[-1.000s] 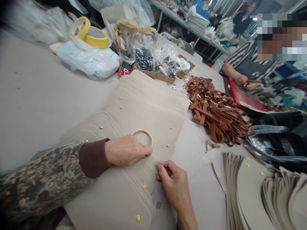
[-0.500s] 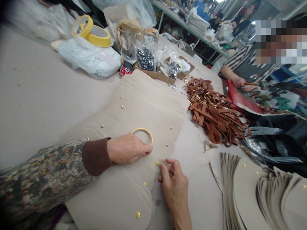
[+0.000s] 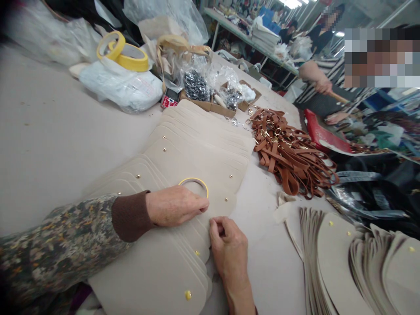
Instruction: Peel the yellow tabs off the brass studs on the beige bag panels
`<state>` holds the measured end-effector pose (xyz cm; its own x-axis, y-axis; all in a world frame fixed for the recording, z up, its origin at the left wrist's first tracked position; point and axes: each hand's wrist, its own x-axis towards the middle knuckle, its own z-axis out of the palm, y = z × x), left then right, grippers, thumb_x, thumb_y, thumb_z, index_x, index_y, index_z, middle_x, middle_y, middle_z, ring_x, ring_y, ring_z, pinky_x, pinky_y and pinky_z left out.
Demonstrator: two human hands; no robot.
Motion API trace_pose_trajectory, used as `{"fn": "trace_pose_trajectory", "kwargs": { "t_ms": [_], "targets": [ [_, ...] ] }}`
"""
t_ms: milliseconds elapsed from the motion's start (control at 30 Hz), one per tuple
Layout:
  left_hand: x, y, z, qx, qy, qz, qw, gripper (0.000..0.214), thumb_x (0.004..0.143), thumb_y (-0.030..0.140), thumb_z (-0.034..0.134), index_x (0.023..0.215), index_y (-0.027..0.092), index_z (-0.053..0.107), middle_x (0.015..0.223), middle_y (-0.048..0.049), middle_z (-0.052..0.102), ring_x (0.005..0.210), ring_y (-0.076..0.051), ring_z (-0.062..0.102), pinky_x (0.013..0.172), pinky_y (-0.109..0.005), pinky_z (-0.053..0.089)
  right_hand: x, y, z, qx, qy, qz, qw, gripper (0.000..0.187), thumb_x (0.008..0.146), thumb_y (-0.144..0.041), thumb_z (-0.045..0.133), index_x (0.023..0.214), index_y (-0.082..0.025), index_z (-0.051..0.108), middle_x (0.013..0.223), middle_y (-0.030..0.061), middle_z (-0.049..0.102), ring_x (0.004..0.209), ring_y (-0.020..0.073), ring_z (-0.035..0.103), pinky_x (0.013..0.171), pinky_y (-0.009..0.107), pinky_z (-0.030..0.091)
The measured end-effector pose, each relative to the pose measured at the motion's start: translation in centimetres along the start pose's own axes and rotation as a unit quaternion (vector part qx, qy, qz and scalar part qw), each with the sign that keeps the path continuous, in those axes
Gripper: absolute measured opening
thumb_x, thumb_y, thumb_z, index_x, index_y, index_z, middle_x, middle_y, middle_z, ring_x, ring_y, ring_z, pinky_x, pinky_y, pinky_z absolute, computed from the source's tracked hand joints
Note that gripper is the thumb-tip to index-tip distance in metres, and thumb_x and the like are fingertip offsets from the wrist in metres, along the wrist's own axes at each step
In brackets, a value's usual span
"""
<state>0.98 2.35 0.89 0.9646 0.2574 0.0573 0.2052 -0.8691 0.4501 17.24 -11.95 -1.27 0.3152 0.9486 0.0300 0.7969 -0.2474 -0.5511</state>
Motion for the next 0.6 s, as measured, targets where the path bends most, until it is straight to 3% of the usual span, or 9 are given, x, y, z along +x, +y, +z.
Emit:
{"fn": "trace_pose_trajectory", "kwargs": {
  "t_ms": [133, 233, 333, 433, 600],
  "targets": [
    [0.4, 0.2, -0.4, 0.022, 0.022, 0.019, 0.999, 0.008, 0.089, 0.016, 0.050, 0.095, 0.019, 0.054, 0.072, -0.0008, 0.065, 0.064, -0.017, 0.061, 0.051, -0.026, 0.035, 0.4, -0.2, -0.7, 0.046, -0.063, 0.056, 0.995, 0.026, 0.083, -0.035, 0.057, 0.065, -0.020, 0.067, 0.055, -0.0016, 0.064, 0.050, 0.0134, 0.057, 0.049, 0.022, 0.040],
    [0.9, 0.1, -0.5, 0.024, 0.048, 0.024, 0.998, 0.011, 0.091, 0.016, 0.049, 0.099, 0.019, 0.056, 0.075, -0.0015, 0.066, 0.067, -0.017, 0.062, 0.055, -0.025, 0.040, 0.6, 0.2, -1.4, 0.097, -0.133, 0.057, 0.985, 0.029, 0.084, -0.035, 0.057, 0.064, -0.019, 0.070, 0.059, -0.0003, 0.067, 0.055, 0.0152, 0.060, 0.050, 0.022, 0.043],
    [1.2, 0.2, -0.3, -0.001, 0.072, 0.032, 0.997, 0.025, 0.092, 0.019, 0.050, 0.117, 0.019, 0.052, 0.083, -0.0033, 0.068, 0.074, -0.018, 0.064, 0.063, -0.025, 0.046, 1.0, 0.6, -1.8, 0.158, -0.053, 0.036, 0.985, 0.024, 0.085, -0.036, 0.058, 0.084, -0.019, 0.074, 0.077, 0.0028, 0.073, 0.067, 0.0174, 0.065, 0.060, 0.025, 0.050],
    [1.3, 0.4, 0.1, -0.016, 0.075, 0.025, 0.997, 0.049, 0.093, 0.020, 0.050, 0.139, 0.019, 0.034, 0.093, -0.0062, 0.070, 0.077, -0.018, 0.066, 0.068, -0.026, 0.049, 1.5, 0.3, -1.7, 0.193, 0.060, -0.012, 0.979, 0.021, 0.086, -0.033, 0.059, 0.098, -0.020, 0.071, 0.087, 0.0045, 0.073, 0.071, 0.0164, 0.066, 0.064, 0.026, 0.052],
    [1.2, 0.7, 0.6, -0.035, 0.073, 0.016, 0.997, 0.047, 0.095, 0.023, 0.046, 0.138, 0.013, 0.030, 0.095, -0.0095, 0.068, 0.078, -0.019, 0.067, 0.069, -0.027, 0.051, 2.3, -0.6, -1.2, 0.131, 0.094, -0.169, 0.972, 0.018, 0.087, -0.016, 0.055, 0.099, -0.021, 0.067, 0.092, 0.0044, 0.071, 0.079, 0.0144, 0.065, 0.072, 0.026, 0.052]
  ]
}}
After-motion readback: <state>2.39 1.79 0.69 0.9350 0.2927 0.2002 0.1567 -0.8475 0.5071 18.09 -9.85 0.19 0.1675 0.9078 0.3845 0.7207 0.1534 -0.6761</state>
